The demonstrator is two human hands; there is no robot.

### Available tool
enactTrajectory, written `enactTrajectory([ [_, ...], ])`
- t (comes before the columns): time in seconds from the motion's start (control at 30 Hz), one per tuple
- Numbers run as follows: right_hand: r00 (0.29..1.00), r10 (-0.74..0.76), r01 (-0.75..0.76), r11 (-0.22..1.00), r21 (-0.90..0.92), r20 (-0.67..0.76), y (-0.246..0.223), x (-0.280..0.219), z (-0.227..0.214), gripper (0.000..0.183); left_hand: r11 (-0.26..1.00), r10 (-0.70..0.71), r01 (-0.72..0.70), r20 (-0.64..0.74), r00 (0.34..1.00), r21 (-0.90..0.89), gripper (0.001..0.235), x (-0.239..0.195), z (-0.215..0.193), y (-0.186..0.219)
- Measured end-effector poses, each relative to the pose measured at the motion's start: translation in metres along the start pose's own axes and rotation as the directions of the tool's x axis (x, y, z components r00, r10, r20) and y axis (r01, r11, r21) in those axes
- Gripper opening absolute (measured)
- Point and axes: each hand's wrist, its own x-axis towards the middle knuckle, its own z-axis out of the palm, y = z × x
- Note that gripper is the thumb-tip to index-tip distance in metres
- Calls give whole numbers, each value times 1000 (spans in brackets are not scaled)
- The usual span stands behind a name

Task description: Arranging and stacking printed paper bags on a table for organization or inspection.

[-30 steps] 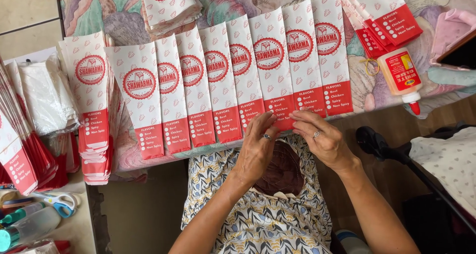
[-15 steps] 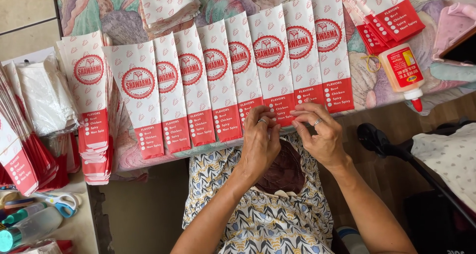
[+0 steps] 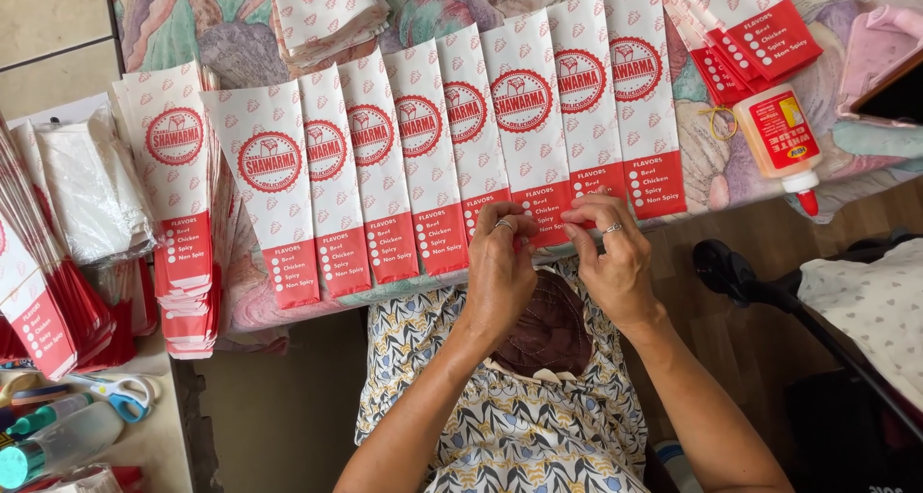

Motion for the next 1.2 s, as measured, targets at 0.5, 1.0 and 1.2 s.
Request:
enactTrajectory([
  [0.5,1000,6,-5,998,-69,22,-8,2,-2,13,1000,30,-30,14,999,5,13,1,5,-8],
  [1.0,999,-46,46,995,-91,-1,-5,-2,0,9,938,151,-136,-22,988,320,17,-4,36,-30],
  [1.2,998,-65,65,994,-85,5,-12,3,-2,10,869,314,-312,59,948,384,11,-21,12,-16],
])
